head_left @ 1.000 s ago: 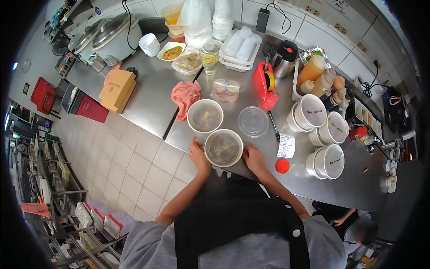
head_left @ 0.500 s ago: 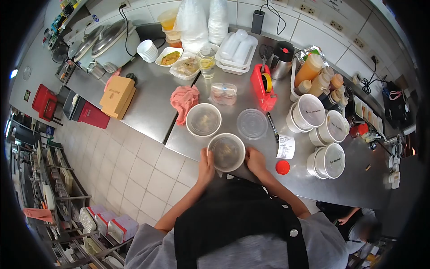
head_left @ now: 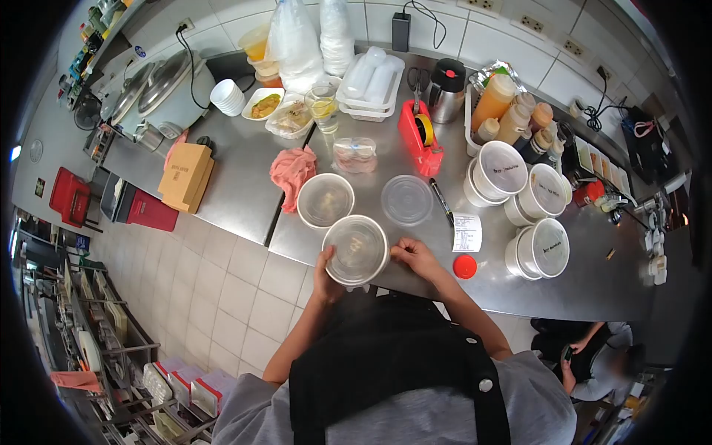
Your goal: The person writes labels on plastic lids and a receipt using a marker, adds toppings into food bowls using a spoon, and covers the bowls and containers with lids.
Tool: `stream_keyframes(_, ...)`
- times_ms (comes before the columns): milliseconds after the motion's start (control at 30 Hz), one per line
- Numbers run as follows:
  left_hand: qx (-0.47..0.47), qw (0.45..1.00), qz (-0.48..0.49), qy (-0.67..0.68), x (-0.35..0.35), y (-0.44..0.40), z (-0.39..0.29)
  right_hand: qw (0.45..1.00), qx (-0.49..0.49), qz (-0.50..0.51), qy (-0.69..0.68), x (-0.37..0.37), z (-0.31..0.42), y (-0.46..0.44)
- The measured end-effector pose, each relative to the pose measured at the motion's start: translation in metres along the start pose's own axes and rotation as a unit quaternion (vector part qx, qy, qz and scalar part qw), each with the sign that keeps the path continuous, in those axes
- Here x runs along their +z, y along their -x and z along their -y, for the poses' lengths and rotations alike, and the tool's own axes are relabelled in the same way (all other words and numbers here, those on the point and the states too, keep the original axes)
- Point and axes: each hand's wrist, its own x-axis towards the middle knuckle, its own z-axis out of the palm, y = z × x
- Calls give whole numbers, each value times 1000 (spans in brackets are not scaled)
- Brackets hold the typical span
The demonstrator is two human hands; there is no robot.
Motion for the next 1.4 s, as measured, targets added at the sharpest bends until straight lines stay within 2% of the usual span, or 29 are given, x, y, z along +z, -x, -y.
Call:
stream_keyframes(33, -40, 997, 18, 58, 8, 6, -6, 1000, 0, -3, -2, 3, -2, 0)
stream_keyframes(100, -38, 998, 15, 40, 25, 10, -12, 979, -9, 43, -200, 10, -2, 1)
stream_keyframes(133, -37, 997, 22, 59, 29, 9, -12, 979, -11, 41, -200, 16, 0, 2)
stream_keyframes(200, -35, 996, 30, 78, 38, 9, -11, 932, -3, 46, -359, 27, 8, 6)
stream_keyframes(300, -63, 992, 56, 91, 52, 12, -13, 904, -65, 95, -411, 35, 24, 14)
stream_keyframes(433, -65, 995, 75, 25, 65, 22, -22, 899, -70, 92, -422, 36, 33, 19)
stream_keyframes(533, -77, 991, 103, -30, 72, 29, -30, 965, -53, 30, -253, 22, 1, 20)
stream_keyframes(600, -92, 988, 117, -47, 71, 30, -32, 990, -40, -11, -133, 12, -19, 18)
stream_keyframes(667, -112, 984, 126, -50, 64, 27, -26, 999, -40, -15, -2, -5, 22, 15)
stream_keyframes(700, -111, 985, 127, -47, 63, 24, -21, 997, -48, -1, 68, -18, 70, 14)
stream_keyframes(733, -113, 985, 122, -48, 62, 21, -14, 994, -74, -9, 75, -34, 66, -2)
stream_keyframes(767, -116, 985, 117, -50, 58, 17, -6, 994, -43, -86, 42, -56, 56, -25)
stream_keyframes(800, -98, 991, 52, -78, 41, 7, 14, 987, -14, -162, 9, -77, 49, -50)
stream_keyframes(833, -97, 991, 51, -76, 43, 3, 21, 968, -61, -241, 24, -91, 54, -72)
stream_keyframes(900, -76, 986, -52, -141, 48, -4, 30, 908, -138, -386, 88, -109, 72, -107)
stream_keyframes(933, -104, 986, -34, -128, 39, -11, 35, 866, -166, -452, 135, -114, 82, -121)
stream_keyframes(967, -104, 986, -34, -127, 39, -11, 36, 866, -166, -452, 136, -127, 79, -142)
stream_keyframes(1033, -94, 969, 18, -226, 44, -12, 38, 855, -58, -440, 268, -150, 63, -175)
stream_keyframes(1067, -93, 970, 17, -225, 35, -17, 48, 846, -22, -431, 312, -154, 63, -182)
stream_keyframes(1100, 13, 934, -4, -358, 15, -27, 65, 876, 20, -409, 254, -149, 80, -178)
stream_keyframes(1133, 117, 869, -24, -480, 5, -32, 76, 900, 62, -384, 194, -144, 95, -171)
stream_keyframes(1167, 116, 869, -22, -481, 19, -24, 68, 900, 63, -386, 194, -140, 106, -162)
stream_keyframes(1233, 322, 747, -72, -577, 69, -8, 34, 937, -17, -334, 104, -132, 128, -132)
stream_keyframes(1267, 323, 748, -69, -576, 78, -19, 25, 949, -22, -297, 103, -128, 138, -107)
stream_keyframes(1300, 363, 730, -24, -579, 86, -31, 16, 960, -27, -260, 103, -122, 142, -76)
stream_keyframes(1333, 402, 709, 22, -579, 94, -44, 8, 947, -83, -295, 93, -111, 132, -45)
stream_keyframes(1367, 402, 710, 29, -577, 104, -60, 4, 930, -138, -331, 85, -97, 122, -8)
stream_keyframes(1400, 303, 786, 62, -535, 114, -78, 1, 936, -134, -308, 105, -84, 132, 38)
